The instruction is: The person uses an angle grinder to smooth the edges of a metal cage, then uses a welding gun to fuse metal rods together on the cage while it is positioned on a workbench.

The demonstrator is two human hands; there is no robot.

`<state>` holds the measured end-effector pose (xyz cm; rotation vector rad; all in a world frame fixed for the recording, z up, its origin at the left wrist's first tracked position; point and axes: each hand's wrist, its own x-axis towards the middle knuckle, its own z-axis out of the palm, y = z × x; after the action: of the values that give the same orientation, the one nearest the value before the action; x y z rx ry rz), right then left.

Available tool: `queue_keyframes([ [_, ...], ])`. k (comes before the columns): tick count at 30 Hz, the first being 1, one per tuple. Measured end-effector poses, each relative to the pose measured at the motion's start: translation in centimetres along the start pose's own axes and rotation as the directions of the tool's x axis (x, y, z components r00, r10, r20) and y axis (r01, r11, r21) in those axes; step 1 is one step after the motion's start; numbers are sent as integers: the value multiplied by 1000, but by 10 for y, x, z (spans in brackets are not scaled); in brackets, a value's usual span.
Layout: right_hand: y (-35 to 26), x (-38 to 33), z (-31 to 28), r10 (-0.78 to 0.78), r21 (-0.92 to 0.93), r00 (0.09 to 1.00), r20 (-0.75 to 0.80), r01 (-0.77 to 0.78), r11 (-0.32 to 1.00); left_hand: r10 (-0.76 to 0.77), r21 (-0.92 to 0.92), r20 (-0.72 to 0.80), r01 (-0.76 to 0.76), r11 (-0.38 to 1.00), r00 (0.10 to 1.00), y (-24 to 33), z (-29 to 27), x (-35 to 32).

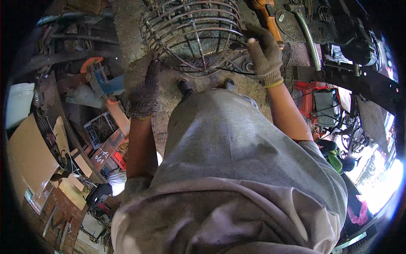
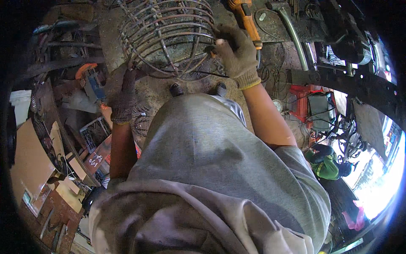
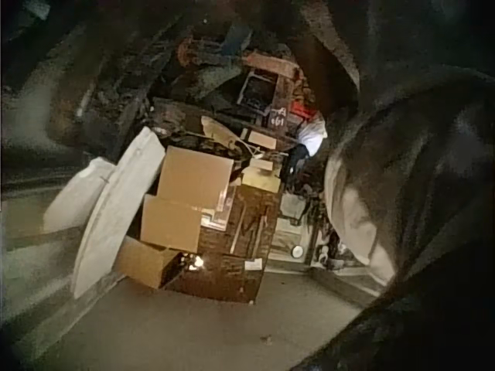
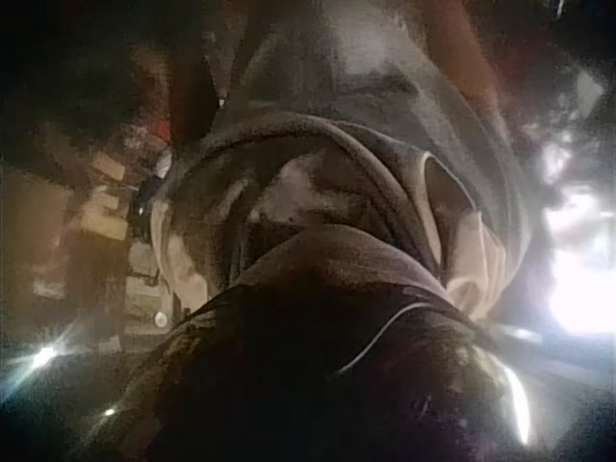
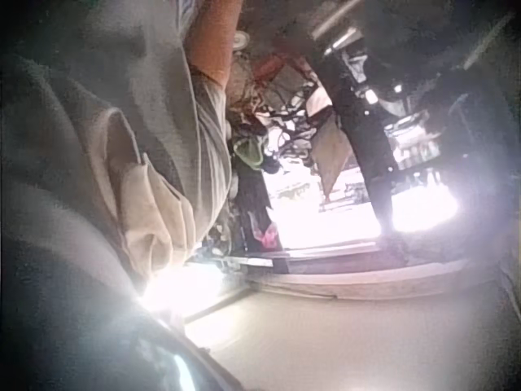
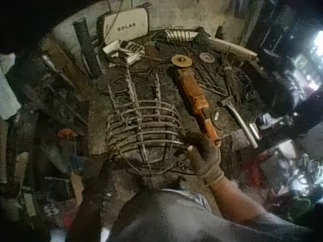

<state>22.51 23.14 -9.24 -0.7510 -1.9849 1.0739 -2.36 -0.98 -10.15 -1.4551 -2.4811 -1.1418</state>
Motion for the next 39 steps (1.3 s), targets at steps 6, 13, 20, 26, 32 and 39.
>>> queue_keyframes([
  [6,-17,1,-11,0,147,961,-277,43,988,-13,85,84,6,996,996,7,-6,7],
  [13,-32,0,-53,129,76,923,-362,-109,991,-154,-215,53,162,963,987,-55,23,-24],
  [20,-31,-21,-103,249,-146,795,-554,-387,910,-71,1,216,72,997,974,-44,5,-22],
  [26,28,-38,-147,336,165,531,-778,-342,925,-242,-585,311,386,714,919,-132,29,-57],
  [32,129,-63,-252,393,115,306,-867,-645,755,-131,127,247,102,987,960,-11,-22,-20],
  [39,145,-47,-270,270,37,352,-896,-547,836,-242,243,359,160,957,901,36,-35,-4],
])
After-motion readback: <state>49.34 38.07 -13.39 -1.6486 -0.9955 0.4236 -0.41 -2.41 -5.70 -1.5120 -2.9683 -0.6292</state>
